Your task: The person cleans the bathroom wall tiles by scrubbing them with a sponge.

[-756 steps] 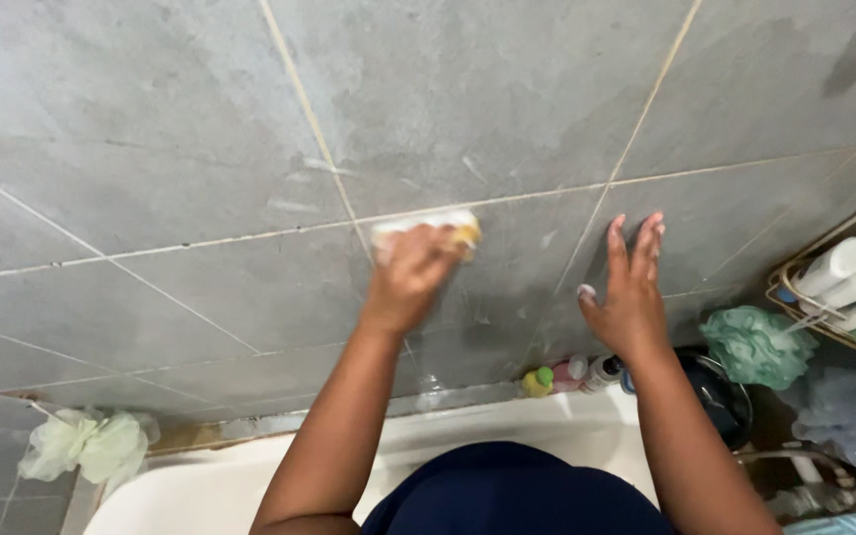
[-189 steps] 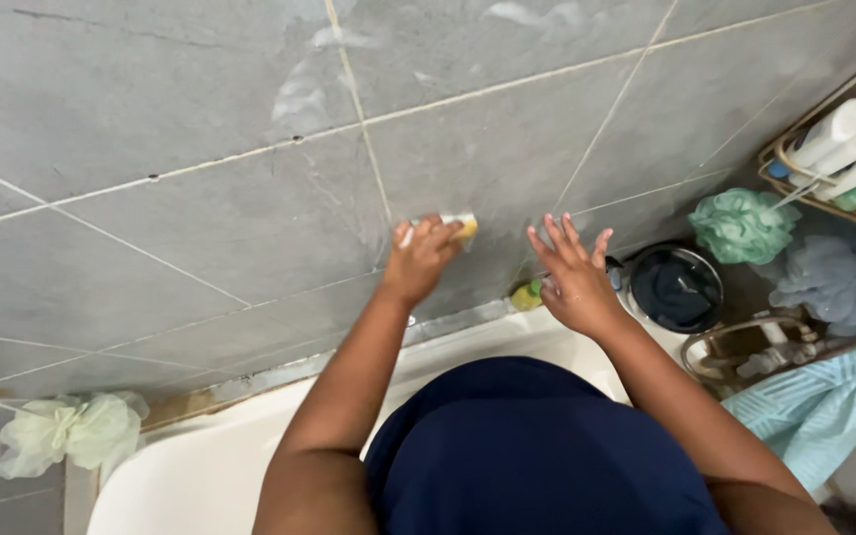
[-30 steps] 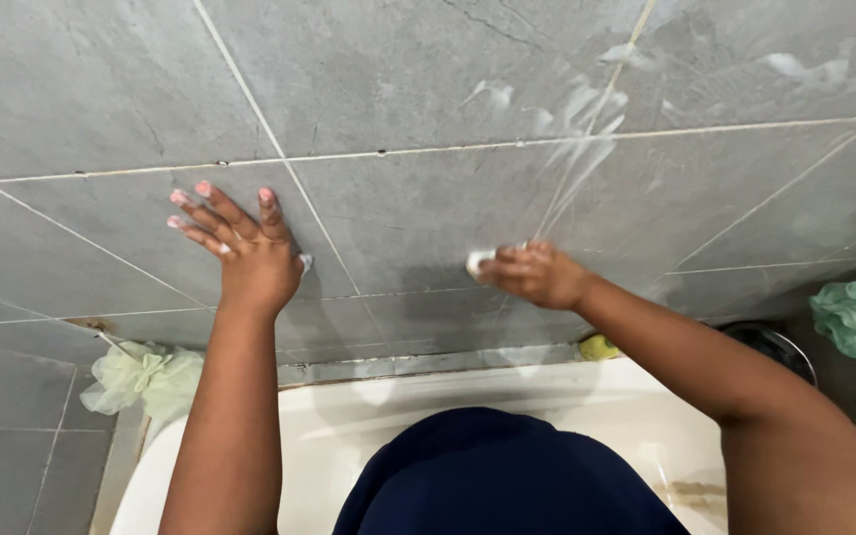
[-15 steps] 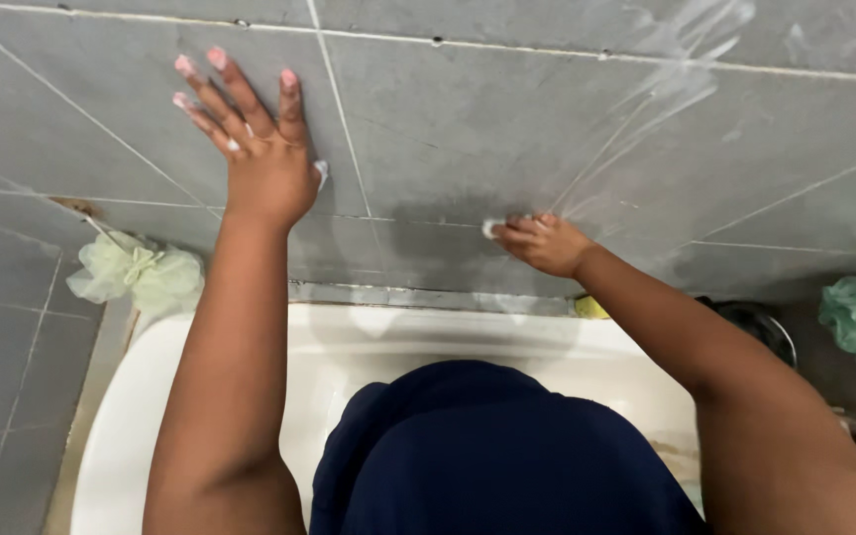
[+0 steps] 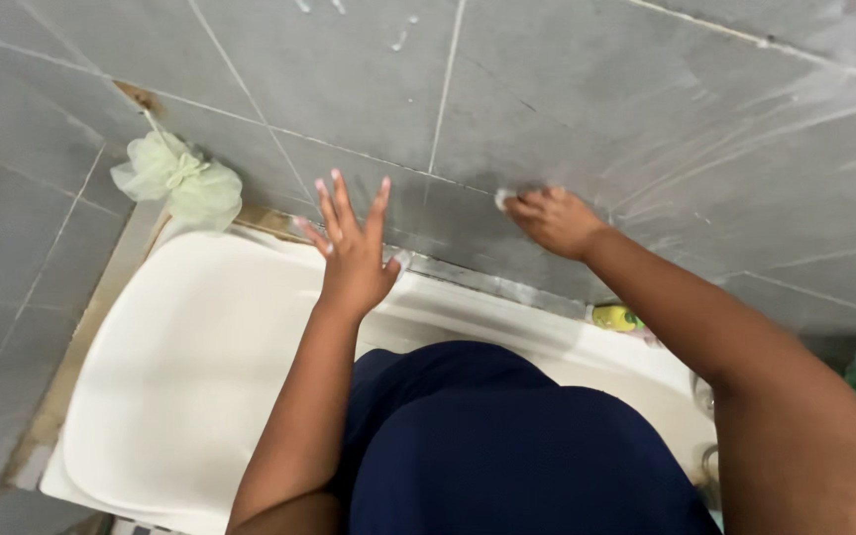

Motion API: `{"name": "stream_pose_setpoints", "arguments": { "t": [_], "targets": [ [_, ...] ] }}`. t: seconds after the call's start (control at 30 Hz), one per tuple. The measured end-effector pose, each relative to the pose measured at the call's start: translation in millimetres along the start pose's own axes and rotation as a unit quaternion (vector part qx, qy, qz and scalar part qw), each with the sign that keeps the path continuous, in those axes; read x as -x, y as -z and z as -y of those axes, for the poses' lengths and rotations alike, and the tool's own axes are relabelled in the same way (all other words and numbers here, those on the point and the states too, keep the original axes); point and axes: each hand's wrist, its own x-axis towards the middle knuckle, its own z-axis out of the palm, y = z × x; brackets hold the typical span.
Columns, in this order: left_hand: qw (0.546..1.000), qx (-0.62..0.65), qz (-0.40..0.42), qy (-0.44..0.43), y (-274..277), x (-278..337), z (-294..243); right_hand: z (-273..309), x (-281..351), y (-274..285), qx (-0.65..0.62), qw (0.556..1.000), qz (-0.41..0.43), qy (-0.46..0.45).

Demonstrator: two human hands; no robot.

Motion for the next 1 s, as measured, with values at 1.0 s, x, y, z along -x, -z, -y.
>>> {"name": "stream_pose_setpoints", "arguments": {
  "t": [1.0],
  "targets": [
    [0.991,-0.012,0.007,0.13,-22,90,15,20,-80,-13,-0.094,0.995,0.006,0.02]
  ]
}}
